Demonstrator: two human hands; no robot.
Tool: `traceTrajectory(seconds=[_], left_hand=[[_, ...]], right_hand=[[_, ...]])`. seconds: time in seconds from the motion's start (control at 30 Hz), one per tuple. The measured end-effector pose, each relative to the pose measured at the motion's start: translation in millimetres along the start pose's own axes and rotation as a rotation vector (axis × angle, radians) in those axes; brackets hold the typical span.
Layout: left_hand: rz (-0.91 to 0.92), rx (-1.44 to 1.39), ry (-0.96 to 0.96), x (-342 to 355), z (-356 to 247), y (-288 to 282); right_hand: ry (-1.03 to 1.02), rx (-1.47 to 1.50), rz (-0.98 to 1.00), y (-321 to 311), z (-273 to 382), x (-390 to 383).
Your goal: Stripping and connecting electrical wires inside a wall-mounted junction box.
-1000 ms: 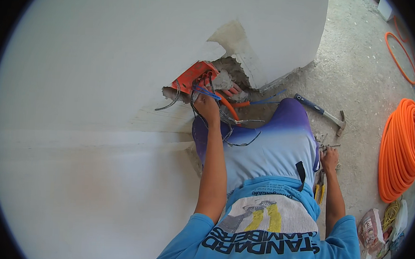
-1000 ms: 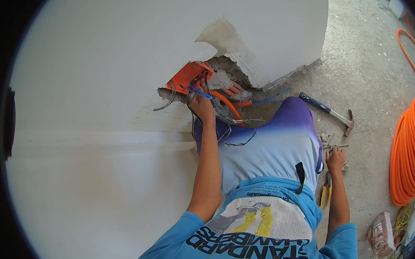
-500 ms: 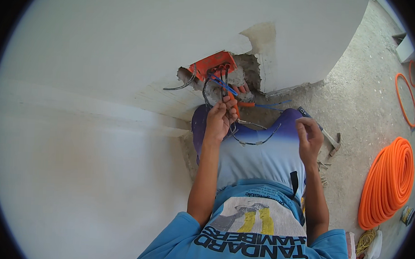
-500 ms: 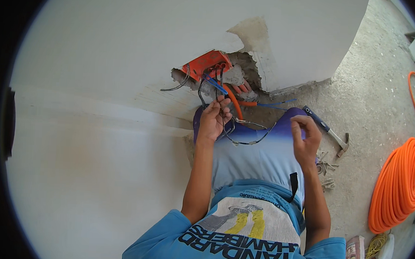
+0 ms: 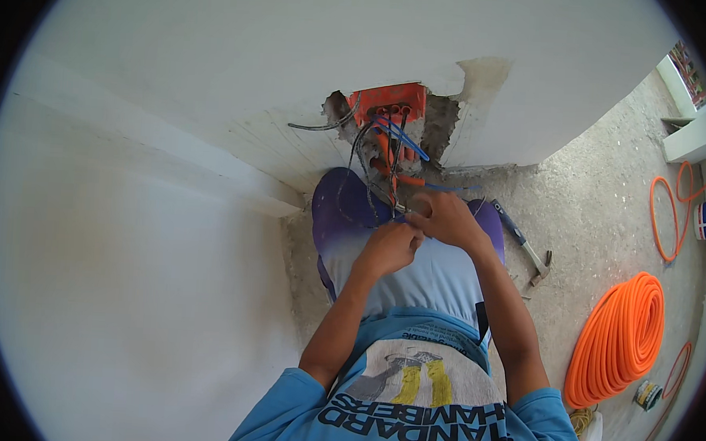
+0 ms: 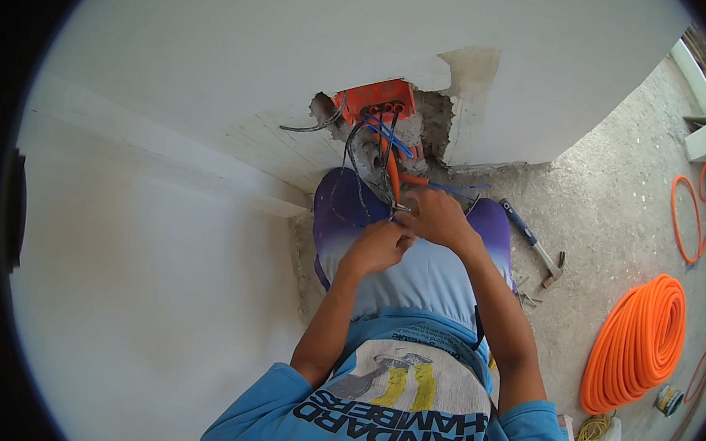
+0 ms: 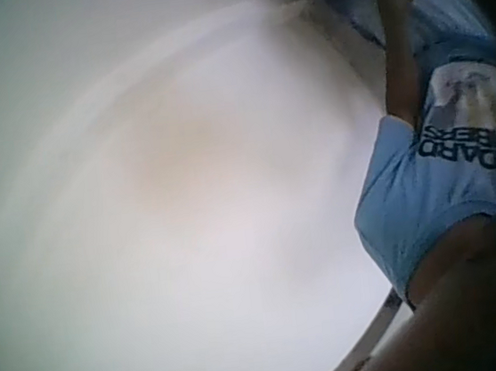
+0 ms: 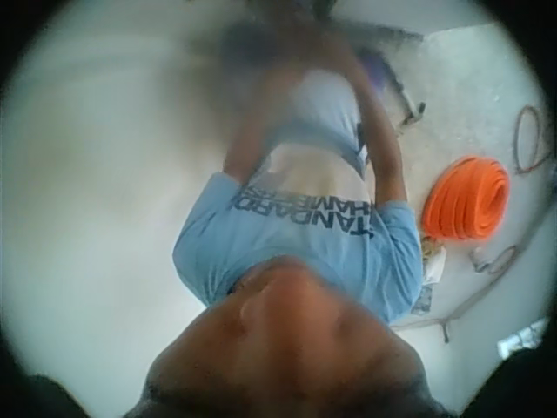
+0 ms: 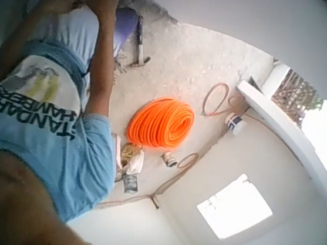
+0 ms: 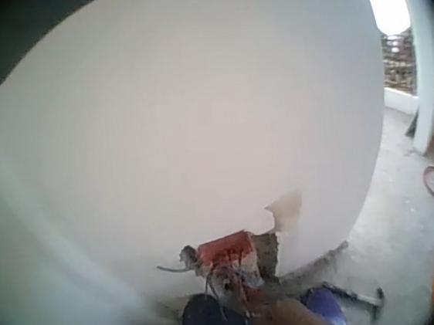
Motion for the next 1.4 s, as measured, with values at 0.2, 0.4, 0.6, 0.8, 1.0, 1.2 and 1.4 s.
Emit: traceTrajectory(seconds=[0.2,0.4,0.6,0.8,1.0,1.2,1.4], left_hand=[[-0.586,-0.345,-0.01,-23,13,-108],[-0.929,-0.113,-0.13,0,44,-137],[-0.843,0.002,-0.202,16,46,-117],[-0.885,-0.154,-0.181,27,25,-105],[-1.042,0.101,-0.055,21,35,-112],[-0.942,-0.506,-0.067,33,97,-123],[-0.637,-0.147,-0.25,32,54,-144]], right_hand=[[-0.024,0.093,0.126,19,-6,-9],[-0.005,0.102,0.127,-2,9,-20],[-0.066,0.069,-0.053,-34,-18,-31],[0.129,0.315,-0.23,-105,-36,-32],[0.141,0.415,-0.2,-100,-52,-26],[0.11,0.193,-0.101,-83,-39,-24],[0.194,0.336,0.018,-79,-29,-27]])
Point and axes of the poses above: each hand's wrist, its own x-axis towards the middle knuckle, its own y-axis out of the palm, z = x × y, the point moved 8 cm from there along x, towards the middle knuckle, and after that the axes turned 4 degrees about -z, right-handed, at the moved point
